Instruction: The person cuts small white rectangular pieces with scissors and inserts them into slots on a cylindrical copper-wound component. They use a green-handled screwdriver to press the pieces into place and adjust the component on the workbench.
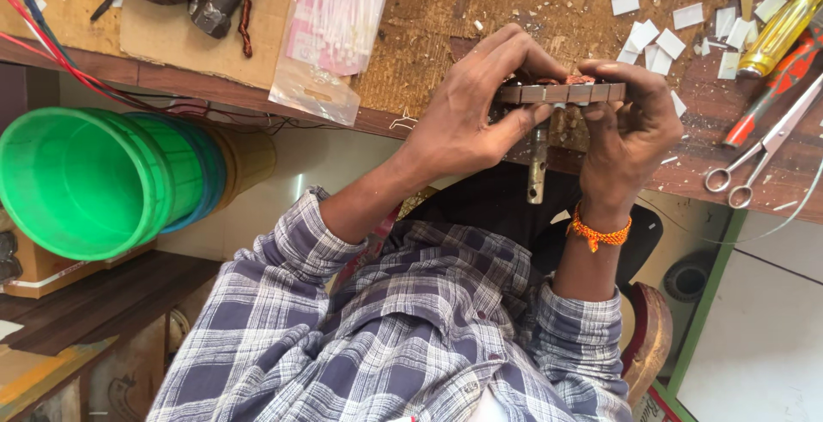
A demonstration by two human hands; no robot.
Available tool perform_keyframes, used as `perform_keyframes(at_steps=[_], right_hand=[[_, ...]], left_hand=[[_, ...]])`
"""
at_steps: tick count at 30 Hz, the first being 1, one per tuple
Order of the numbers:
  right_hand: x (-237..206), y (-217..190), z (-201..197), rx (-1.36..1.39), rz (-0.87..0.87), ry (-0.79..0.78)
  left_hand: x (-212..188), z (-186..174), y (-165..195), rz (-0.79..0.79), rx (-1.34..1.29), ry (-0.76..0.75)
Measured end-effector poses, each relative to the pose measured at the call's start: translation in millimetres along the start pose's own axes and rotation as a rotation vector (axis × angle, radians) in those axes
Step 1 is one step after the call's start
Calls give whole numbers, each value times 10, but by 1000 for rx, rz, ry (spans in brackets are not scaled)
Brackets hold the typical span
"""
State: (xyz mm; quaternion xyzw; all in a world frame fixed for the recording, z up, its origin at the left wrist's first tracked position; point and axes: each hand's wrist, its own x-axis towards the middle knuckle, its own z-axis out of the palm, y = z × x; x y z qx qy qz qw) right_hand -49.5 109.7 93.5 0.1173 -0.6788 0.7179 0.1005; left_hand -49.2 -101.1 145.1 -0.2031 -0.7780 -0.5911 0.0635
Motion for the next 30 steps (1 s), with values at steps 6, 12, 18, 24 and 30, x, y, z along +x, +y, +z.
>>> perform_keyframes(at_steps=[6, 12, 18, 24, 30], right_hand=[[-26, -38, 30, -98, -3, -12], [35, -70, 67, -42, 57, 40], [19, -46, 51, 66, 44, 84], [-35, 15, -36, 58, 7, 88], [-47, -69, 31, 0, -11, 120]], left_hand=[[14, 47, 4, 20, 130, 21], [91, 130, -59, -2, 28, 33], [42, 145, -260, 187, 82, 83], [-12, 225, -325, 272, 128, 133], [-34, 185, -288, 354, 222, 168]])
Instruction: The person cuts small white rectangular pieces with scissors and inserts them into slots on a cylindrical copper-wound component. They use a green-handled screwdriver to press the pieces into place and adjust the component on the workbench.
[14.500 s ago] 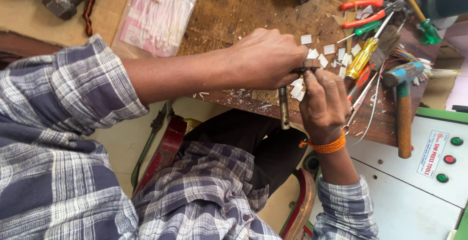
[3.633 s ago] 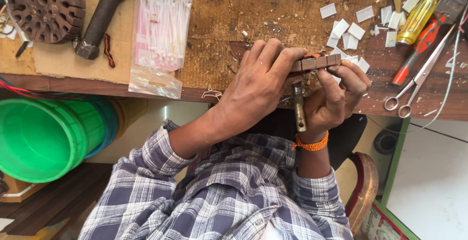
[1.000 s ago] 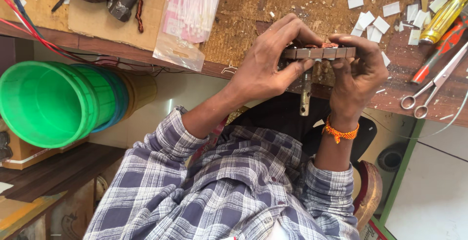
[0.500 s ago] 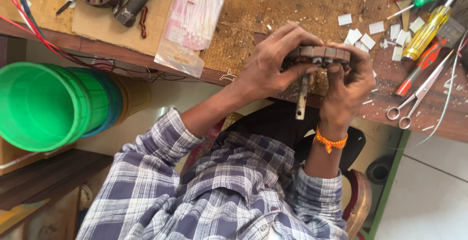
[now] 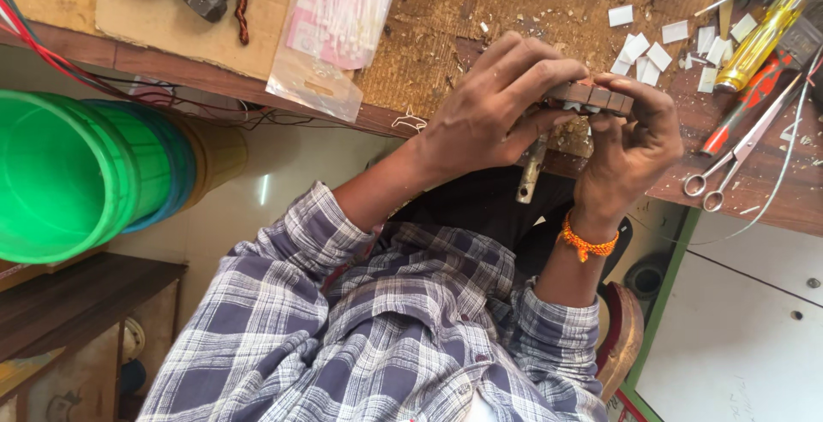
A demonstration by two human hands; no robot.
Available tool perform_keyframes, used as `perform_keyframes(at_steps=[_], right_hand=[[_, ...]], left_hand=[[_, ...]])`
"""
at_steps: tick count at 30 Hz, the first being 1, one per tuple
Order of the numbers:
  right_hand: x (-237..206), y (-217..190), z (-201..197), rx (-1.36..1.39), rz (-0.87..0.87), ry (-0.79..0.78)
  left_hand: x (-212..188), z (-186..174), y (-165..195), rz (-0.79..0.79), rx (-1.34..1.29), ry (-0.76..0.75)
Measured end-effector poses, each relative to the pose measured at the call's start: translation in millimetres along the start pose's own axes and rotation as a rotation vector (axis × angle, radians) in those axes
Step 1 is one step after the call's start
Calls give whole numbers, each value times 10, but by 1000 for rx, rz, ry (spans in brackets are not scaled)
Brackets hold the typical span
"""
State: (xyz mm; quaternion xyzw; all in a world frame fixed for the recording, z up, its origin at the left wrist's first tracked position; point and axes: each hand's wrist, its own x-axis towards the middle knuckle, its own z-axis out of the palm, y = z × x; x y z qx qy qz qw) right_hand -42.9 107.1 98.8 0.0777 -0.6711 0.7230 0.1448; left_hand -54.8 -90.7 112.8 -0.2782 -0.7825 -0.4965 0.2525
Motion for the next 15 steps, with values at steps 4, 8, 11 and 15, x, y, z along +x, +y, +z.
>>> perform_keyframes(at_steps=[4, 8, 11, 15], right_hand=[[-13, -15, 86, -72, -38, 24], [-27, 1, 157, -108, -91, 16], [-56, -5, 174, -151, -113, -2], [-62, 8, 142, -139, -77, 23]], left_hand=[[-12, 30, 1, -21, 151, 27], [10, 29, -37, -132, 172, -59], [26, -34, -61, -81, 42, -97], [13, -193, -152, -25, -183, -118]])
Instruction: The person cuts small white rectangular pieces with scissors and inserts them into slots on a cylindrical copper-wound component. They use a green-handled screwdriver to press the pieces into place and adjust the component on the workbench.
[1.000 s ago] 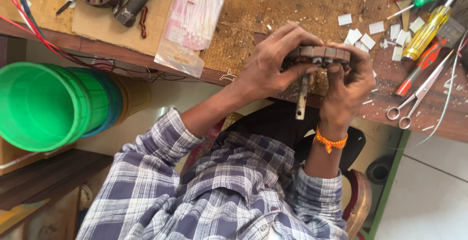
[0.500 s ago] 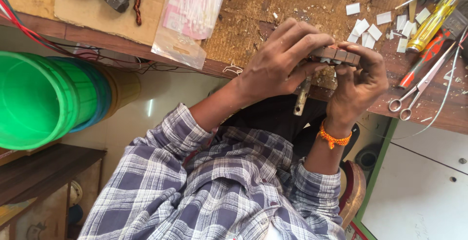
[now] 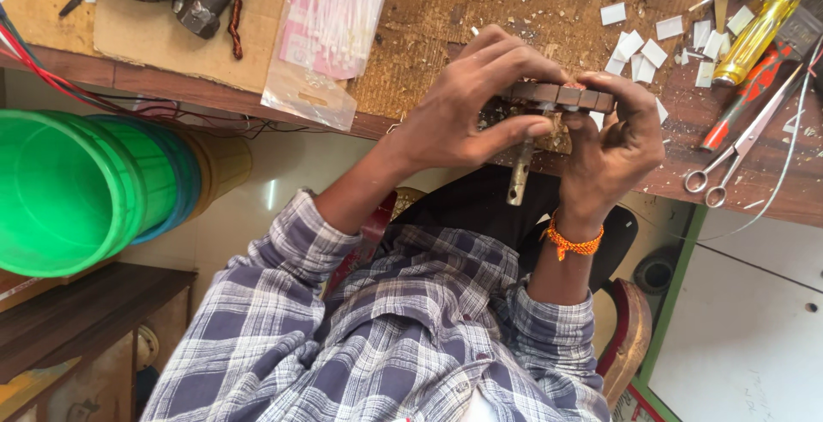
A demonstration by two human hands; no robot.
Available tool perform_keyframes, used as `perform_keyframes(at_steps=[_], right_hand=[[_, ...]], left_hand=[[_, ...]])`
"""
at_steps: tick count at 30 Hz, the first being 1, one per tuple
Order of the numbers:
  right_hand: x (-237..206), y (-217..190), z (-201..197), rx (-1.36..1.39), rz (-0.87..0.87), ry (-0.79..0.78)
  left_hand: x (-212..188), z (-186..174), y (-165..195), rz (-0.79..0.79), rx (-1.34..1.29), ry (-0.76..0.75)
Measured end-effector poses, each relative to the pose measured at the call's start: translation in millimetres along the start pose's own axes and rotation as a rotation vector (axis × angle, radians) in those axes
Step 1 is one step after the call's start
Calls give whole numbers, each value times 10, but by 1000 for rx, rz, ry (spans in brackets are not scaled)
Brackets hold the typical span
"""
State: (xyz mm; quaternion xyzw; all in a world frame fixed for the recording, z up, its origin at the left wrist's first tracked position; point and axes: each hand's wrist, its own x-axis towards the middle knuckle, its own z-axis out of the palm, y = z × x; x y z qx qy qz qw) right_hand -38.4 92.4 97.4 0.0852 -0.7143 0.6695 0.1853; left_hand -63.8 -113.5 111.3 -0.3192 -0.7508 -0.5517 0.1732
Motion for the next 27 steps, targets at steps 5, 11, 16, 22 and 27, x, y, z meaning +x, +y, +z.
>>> perform_keyframes(at_steps=[5, 11, 16, 22, 27], right_hand=[[31, 115, -66, -25, -57, 67], [-40, 148, -168, -31, -53, 89], [10, 51, -178, -101, -42, 36], [36, -91, -200, -111, -13, -20], [-50, -20, -243, -142, -14, -1]], left_hand=[[-81, 15, -27, -128, -98, -72], [-142, 286, 69, -100, -87, 76], [-217, 315, 177, -173, -56, 142], [-203, 437, 378, -214, 112, 230], [-119, 365, 388, -209, 122, 143]])
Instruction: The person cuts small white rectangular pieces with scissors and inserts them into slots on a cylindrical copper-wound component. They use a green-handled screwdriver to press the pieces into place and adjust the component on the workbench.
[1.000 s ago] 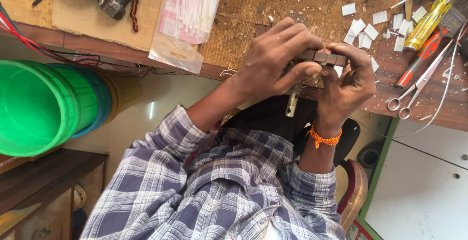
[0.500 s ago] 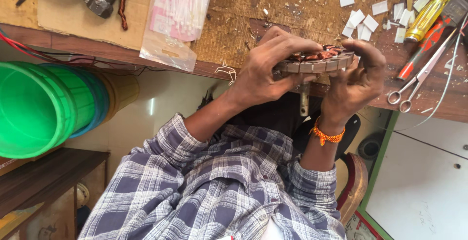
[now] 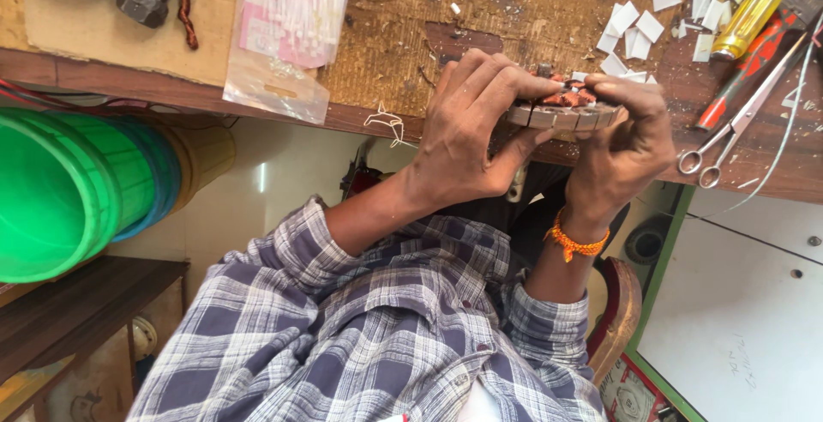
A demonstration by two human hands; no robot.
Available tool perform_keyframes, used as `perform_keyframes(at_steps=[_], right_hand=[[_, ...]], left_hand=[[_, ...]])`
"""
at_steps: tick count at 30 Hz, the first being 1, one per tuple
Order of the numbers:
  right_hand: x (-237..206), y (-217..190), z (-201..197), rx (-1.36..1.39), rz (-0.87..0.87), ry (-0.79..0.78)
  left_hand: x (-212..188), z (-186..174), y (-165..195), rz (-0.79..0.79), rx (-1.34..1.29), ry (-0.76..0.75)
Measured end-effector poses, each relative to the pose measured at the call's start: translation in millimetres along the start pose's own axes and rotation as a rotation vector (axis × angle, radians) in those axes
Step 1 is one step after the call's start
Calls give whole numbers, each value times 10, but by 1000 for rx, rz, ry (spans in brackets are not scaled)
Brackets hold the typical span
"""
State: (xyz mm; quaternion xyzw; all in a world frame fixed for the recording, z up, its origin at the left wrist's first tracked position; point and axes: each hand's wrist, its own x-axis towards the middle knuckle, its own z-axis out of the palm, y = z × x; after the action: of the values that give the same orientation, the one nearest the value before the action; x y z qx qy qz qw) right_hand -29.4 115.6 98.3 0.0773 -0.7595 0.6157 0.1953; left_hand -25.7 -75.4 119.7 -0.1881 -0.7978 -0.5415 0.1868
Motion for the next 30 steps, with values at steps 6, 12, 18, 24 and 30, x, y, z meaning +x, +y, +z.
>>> perform_keyframes(at_steps=[6, 12, 18, 24, 30], right_hand=[[-108, 62, 12, 31, 21, 58], [-104, 0, 19, 62, 61, 75], [-159, 27, -51, -69, -116, 2], [-307, 109, -104, -137, -136, 38], [-303, 82, -17, -107, -115, 101]], left_hand=[[103, -85, 18, 1, 20, -115], [171, -33, -25, -12, -9, -193], [30, -40, -241, 107, -158, -223], [-156, 23, -289, 157, -173, -170], [-40, -38, -247, 161, -153, -215]])
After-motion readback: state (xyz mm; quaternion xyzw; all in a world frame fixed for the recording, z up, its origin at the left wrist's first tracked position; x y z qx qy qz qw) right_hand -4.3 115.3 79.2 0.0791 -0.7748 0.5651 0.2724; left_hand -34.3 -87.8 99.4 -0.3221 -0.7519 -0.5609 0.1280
